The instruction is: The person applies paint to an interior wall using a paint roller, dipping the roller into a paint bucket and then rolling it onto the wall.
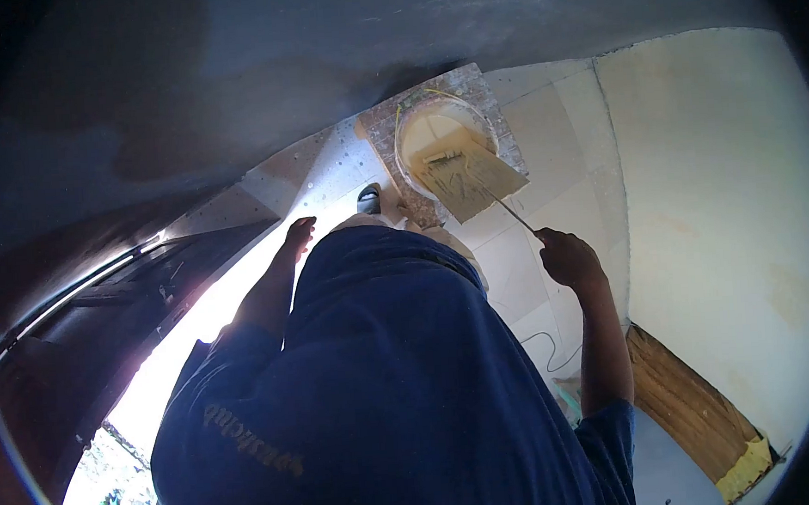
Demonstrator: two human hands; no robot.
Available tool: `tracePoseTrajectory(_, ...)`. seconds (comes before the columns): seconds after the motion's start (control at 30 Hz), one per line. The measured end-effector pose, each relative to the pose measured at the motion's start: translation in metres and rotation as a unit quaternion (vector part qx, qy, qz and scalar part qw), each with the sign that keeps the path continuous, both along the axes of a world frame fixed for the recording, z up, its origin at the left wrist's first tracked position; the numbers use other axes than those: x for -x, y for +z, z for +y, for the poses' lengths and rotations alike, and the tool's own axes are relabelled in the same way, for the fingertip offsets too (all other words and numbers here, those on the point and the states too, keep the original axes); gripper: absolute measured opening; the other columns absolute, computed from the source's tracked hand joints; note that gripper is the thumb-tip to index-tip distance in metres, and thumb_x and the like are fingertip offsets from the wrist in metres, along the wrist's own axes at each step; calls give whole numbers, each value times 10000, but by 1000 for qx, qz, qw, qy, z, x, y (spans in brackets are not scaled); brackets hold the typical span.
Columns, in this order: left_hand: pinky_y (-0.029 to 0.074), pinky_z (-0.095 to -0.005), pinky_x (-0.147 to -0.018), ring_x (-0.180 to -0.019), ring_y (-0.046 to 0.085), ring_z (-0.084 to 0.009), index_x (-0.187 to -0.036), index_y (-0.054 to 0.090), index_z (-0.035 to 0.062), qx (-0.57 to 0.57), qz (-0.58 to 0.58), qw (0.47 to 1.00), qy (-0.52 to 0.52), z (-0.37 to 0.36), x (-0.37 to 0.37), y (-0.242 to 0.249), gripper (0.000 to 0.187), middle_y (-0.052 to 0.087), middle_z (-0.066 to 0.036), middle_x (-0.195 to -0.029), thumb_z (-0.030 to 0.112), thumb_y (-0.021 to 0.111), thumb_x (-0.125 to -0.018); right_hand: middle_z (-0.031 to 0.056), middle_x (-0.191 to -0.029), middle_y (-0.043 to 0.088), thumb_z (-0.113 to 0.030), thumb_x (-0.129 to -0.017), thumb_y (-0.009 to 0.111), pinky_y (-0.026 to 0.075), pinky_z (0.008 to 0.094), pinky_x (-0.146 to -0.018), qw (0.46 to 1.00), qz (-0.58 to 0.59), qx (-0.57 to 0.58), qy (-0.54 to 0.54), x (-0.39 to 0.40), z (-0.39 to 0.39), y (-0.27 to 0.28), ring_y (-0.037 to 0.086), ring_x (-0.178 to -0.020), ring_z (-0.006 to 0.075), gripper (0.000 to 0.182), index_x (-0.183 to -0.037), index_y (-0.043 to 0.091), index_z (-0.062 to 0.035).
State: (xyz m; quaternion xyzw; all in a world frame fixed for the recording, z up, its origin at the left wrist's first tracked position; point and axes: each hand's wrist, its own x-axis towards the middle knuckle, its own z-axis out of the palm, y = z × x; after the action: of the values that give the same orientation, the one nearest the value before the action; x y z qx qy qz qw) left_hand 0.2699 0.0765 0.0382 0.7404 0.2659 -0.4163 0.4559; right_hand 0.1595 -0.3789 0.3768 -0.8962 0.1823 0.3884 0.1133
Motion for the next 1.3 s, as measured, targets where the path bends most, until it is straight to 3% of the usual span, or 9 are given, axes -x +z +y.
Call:
tracePoseTrajectory(0.13, 444, -319, -732, -787, 550, -142, -1100, 613, 60, 2, 5, 1000, 9, 3, 1, -6, 405, 620, -31, -868, 355, 634, -823, 144, -1028, 639, -142, -827, 513, 491, 428, -827, 1000, -1, 13, 12, 2, 4, 8, 614, -942, 327, 317, -1140, 562, -124)
tracePoseTrajectory(0.2, 387, -489, -814, -1027, 509, -220, -1259, 489, 201, 40, 55, 995, -67, 9, 0, -17, 531, 551, -29, -1144, 525, 536, -841, 144, -1030, 638, -140, -826, 515, 491, 427, -829, 1000, -1, 15, 18, 4, 4, 8, 613, -942, 326, 318, -1140, 561, -123)
tracePoseTrajectory(0.23, 387, -489, -814, -1027, 509, -220, -1259, 489, 201, 41, 56, 995, -68, 9, 3, -22, 531, 551, -29, -1144, 525, 536, -841, 144, -1032, 637, -136, -825, 516, 490, 425, -832, 1000, -8, 6, 24, 6, 4, 8, 612, -945, 326, 322, -1143, 561, -122)
tracePoseTrajectory(0.3, 445, -312, -734, -789, 553, -138, -1095, 617, 53, 6, 9, 1000, 3, 1, 4, -6, 405, 623, -35, -860, 357, 631, -828, 145, -1033, 636, -132, -824, 516, 489, 424, -836, 999, -16, -3, 29, 8, 5, 9, 610, -948, 325, 326, -1146, 560, -122)
tracePoseTrajectory(0.9, 453, -328, -765, -863, 581, -164, -1082, 629, 63, 0, -3, 1000, 2, 9, 11, -19, 391, 645, -55, -926, 357, 632, -825, 150, -1089, 619, -127, -827, 488, 469, 420, -884, 999, -17, 12, 50, 18, 22, 23, 596, -990, 323, 351, -1167, 565, -88)
tracePoseTrajectory(1.3, 449, -328, -746, -812, 571, -158, -1070, 631, 53, 4, -14, 1000, -15, 9, 8, -17, 393, 638, -52, -873, 362, 624, -827, 137, -1111, 615, -123, -832, 494, 469, 419, -886, 998, -18, -6, 66, 23, 29, 30, 594, -993, 319, 350, -1174, 564, -92)
